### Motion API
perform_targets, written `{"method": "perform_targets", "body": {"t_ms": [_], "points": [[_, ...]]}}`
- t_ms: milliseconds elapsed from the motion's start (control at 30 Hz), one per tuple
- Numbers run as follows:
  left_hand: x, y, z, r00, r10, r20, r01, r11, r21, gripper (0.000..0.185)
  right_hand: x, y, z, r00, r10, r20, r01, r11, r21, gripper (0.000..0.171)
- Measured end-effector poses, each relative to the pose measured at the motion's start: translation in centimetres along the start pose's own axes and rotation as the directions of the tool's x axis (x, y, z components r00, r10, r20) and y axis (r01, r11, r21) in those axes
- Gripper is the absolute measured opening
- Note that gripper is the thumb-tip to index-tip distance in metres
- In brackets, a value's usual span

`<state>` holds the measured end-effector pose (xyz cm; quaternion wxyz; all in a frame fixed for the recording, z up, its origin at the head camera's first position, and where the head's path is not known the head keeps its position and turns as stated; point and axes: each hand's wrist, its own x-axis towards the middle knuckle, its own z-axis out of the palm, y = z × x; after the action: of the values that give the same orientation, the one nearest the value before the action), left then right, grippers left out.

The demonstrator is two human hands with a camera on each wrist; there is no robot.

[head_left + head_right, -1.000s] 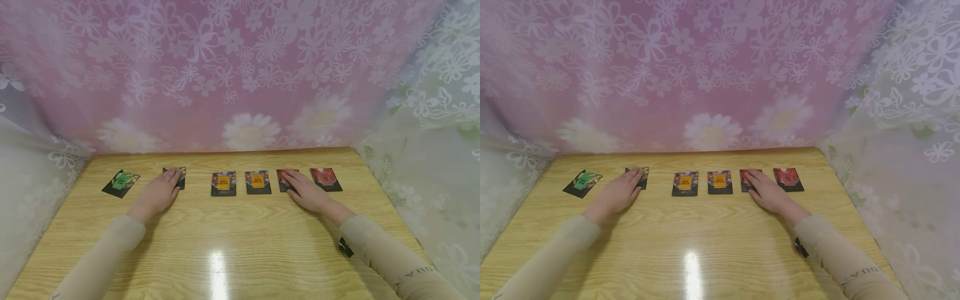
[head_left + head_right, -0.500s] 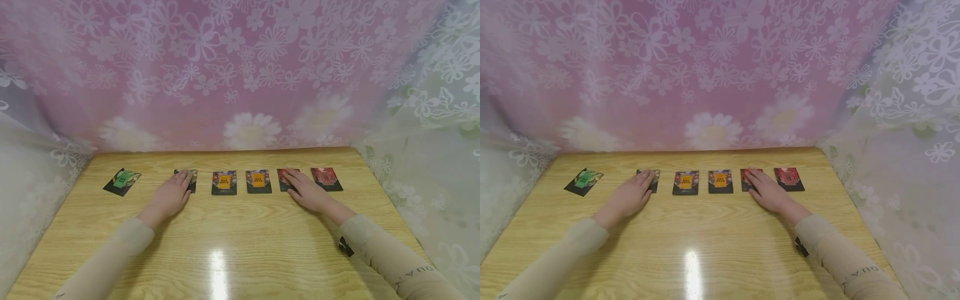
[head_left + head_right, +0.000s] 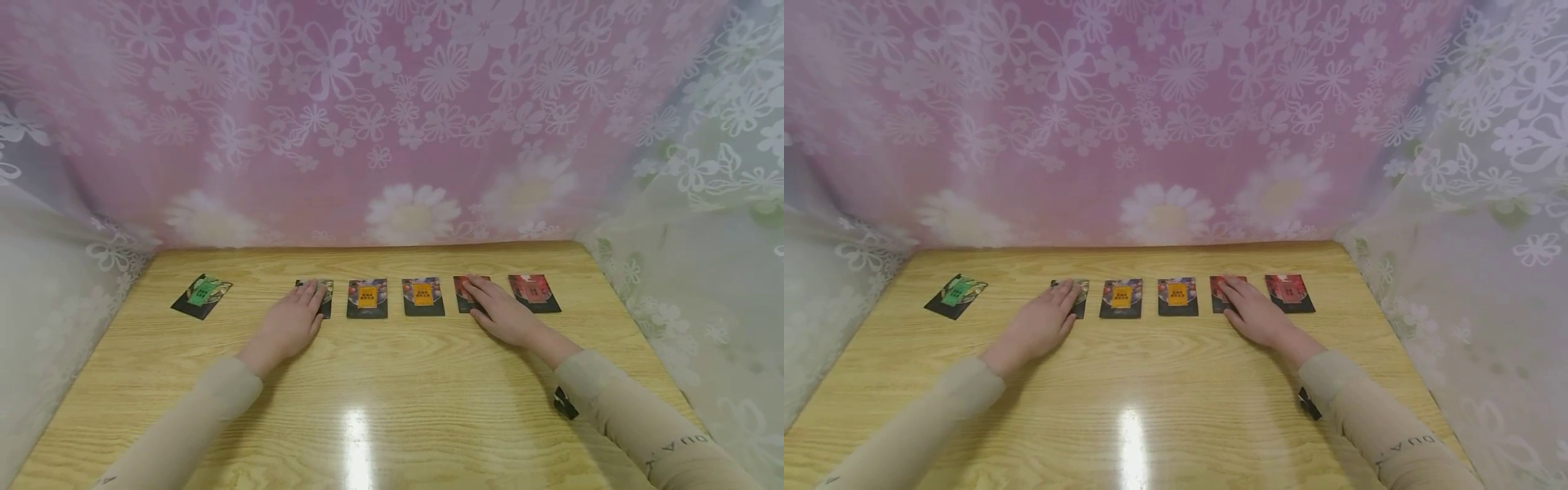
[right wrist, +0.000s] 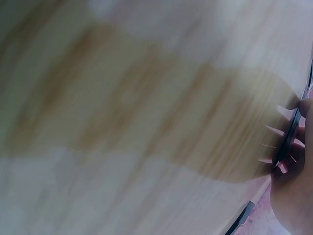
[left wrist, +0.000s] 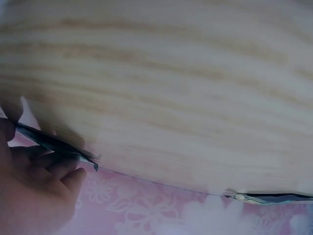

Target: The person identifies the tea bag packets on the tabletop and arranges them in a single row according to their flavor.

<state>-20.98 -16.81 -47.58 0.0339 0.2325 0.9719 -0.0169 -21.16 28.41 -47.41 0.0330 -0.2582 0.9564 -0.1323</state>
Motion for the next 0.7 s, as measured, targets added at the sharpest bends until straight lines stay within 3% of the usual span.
{"method": "perform_targets", "body": {"t_ms": [400, 700], "points": [[0.37, 0.51, -0.06, 1.000, -0.016, 0.009, 0.016, 0.999, 0.027, 0.065, -0.06, 0.04, 0.16, 1.000, 0.003, -0.005, -0.003, 1.000, 0.000, 0.063], [0.25, 0.58, 0.04, 0.999, -0.020, -0.025, 0.021, 0.999, 0.032, 0.065, -0.02, 0.06, 0.13, 1.000, -0.005, -0.011, 0.005, 1.000, -0.010, 0.062]]}}
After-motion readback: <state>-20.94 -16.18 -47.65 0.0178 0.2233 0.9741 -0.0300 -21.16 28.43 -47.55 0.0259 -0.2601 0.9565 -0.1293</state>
